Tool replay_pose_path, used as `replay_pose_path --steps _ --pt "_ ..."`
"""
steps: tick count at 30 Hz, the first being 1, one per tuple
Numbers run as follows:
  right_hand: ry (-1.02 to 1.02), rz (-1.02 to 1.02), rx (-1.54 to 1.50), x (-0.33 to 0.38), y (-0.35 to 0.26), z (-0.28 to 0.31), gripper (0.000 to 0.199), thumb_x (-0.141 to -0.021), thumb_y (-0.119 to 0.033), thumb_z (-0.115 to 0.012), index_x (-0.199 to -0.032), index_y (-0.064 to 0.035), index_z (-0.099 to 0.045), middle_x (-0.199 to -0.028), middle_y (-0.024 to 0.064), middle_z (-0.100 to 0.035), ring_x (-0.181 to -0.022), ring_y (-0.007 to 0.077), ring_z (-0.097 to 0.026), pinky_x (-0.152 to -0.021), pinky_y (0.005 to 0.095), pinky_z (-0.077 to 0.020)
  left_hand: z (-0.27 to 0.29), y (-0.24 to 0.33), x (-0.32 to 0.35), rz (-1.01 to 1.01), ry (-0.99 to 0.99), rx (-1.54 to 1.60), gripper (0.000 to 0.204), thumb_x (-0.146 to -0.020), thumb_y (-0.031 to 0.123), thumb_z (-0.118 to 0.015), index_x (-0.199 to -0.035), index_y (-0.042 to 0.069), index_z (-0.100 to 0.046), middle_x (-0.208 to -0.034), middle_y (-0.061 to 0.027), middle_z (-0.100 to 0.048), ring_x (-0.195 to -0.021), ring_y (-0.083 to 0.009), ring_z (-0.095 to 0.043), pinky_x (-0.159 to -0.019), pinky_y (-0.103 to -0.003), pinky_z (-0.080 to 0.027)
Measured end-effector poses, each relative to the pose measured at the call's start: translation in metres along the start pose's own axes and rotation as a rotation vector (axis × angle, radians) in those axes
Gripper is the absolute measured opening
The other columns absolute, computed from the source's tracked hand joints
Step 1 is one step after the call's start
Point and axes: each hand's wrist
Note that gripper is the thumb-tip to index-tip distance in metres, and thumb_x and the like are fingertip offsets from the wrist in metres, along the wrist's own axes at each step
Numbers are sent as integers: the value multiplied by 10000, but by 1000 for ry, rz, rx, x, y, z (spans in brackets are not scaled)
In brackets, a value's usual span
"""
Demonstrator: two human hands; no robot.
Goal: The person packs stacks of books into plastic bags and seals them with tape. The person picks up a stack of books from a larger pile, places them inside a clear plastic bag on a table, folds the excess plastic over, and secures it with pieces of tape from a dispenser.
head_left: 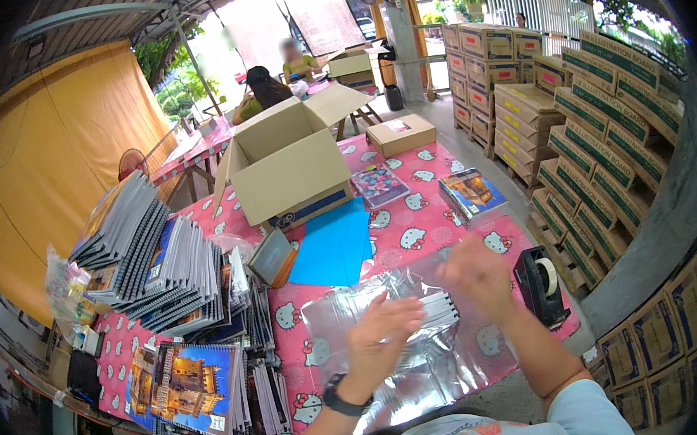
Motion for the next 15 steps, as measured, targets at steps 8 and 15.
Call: replay_pose_path --steps 8,15 --pt "-388 -535 -403 -20 55 -54 271 -753 -150 -698 -988 -39 -622 -981 72 -604 -895 169 -573 -785 313 -449 24 -95 -6 674 -287 65 303 -784 226 -691 -966 -14 -654 -879 -63 -665 -892 -154 -602 -818 -273 -458" --pt "-233 -459 -402 -26 53 -11 699 -705 -142 -743 -1306 -47 -398 -1188 78 -546 -1089 174 -499 -893 326 -411 30 -67 -32 350 162 336 325 -757 182 -725 -1031 26 -646 -893 -34 -656 -798 -80 -587 -747 -213 -465"
Point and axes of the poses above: each hand's wrist, its own x-axis away from the middle knuckle, its own z-axis out of the back of the hand, y = z × x
